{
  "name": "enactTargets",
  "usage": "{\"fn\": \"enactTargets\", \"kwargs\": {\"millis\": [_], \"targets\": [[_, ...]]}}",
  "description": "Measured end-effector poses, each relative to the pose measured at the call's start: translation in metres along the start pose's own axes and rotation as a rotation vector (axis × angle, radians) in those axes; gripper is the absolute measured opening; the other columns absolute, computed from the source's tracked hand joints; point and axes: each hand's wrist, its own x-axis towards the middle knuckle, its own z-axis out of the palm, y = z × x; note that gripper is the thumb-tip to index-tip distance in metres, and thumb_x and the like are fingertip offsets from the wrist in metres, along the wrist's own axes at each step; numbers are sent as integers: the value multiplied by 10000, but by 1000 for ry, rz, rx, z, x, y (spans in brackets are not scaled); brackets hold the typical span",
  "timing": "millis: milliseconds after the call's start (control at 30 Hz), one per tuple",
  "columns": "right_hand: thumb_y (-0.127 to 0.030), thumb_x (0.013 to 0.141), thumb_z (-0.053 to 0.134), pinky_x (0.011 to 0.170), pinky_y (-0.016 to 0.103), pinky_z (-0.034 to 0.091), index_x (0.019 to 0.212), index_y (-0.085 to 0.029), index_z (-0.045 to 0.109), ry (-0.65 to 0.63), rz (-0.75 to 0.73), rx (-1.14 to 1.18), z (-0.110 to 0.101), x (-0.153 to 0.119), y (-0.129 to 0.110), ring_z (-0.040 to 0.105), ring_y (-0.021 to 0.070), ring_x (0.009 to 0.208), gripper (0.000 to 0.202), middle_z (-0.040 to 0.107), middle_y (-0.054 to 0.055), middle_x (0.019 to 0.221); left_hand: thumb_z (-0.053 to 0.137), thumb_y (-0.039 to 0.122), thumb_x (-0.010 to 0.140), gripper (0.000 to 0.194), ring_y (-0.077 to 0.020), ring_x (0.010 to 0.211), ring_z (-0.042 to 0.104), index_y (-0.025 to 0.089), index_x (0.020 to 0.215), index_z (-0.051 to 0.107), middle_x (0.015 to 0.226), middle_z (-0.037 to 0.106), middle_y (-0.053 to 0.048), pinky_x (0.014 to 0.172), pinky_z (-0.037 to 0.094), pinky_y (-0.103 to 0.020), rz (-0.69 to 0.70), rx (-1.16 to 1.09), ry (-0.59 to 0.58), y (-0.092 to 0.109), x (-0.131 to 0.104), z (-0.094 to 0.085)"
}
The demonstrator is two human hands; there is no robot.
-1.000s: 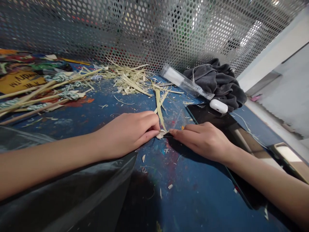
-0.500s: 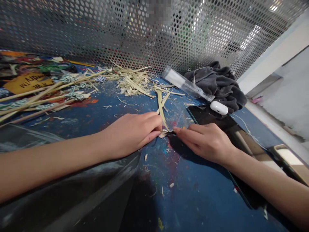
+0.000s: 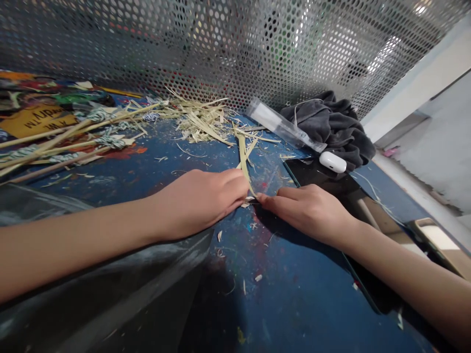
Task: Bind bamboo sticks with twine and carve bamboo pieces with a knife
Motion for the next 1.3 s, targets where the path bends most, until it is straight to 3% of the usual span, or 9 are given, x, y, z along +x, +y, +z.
{"fn": "enactTargets", "kwargs": {"millis": [500, 733, 933, 1100, 1300], "targets": [[-233, 1030, 373, 512, 264, 252, 1098, -152, 666, -117, -54, 98, -5, 8, 11, 440, 88, 533, 311, 607, 24, 722, 345, 291, 1002, 250, -164, 558, 453, 202, 863, 532, 787, 500, -27, 500, 193, -302, 11, 79, 23, 2, 1, 0], [-198, 1026, 364, 471, 297, 169, 1182, -171, 644, -38, -132, -44, -2, 1, 11, 358, 90, 488, 322, 555, -11, 672, 309, 302, 1012, 290, -154, 542, 451, 195, 861, 532, 827, 537, -36, 487, 215, -300, 59, 94, 51, 0, -2, 0], [-206, 1021, 392, 459, 299, 181, 1181, -181, 644, 92, -71, -64, 6, -4, 8, 380, 91, 510, 300, 535, -24, 665, 368, 309, 991, 231, -148, 622, 541, 198, 895, 546, 835, 576, -23, 551, 323, -268, -27, -63, 57, -6, -3, 5], [-223, 1021, 409, 461, 306, 172, 1123, -192, 664, 90, -8, -72, 6, -1, 4, 367, 95, 504, 277, 525, -29, 655, 403, 291, 976, 199, -161, 636, 542, 198, 873, 545, 818, 566, -26, 566, 339, -273, -58, -87, 29, -5, -2, 3], [-220, 1029, 381, 482, 299, 206, 1093, -155, 658, 25, -75, 12, 3, 1, 8, 408, 94, 516, 291, 536, -16, 660, 414, 278, 968, 186, -173, 635, 540, 198, 865, 547, 799, 546, -23, 561, 337, -276, -77, -65, -25, 0, 1, -2]]}}
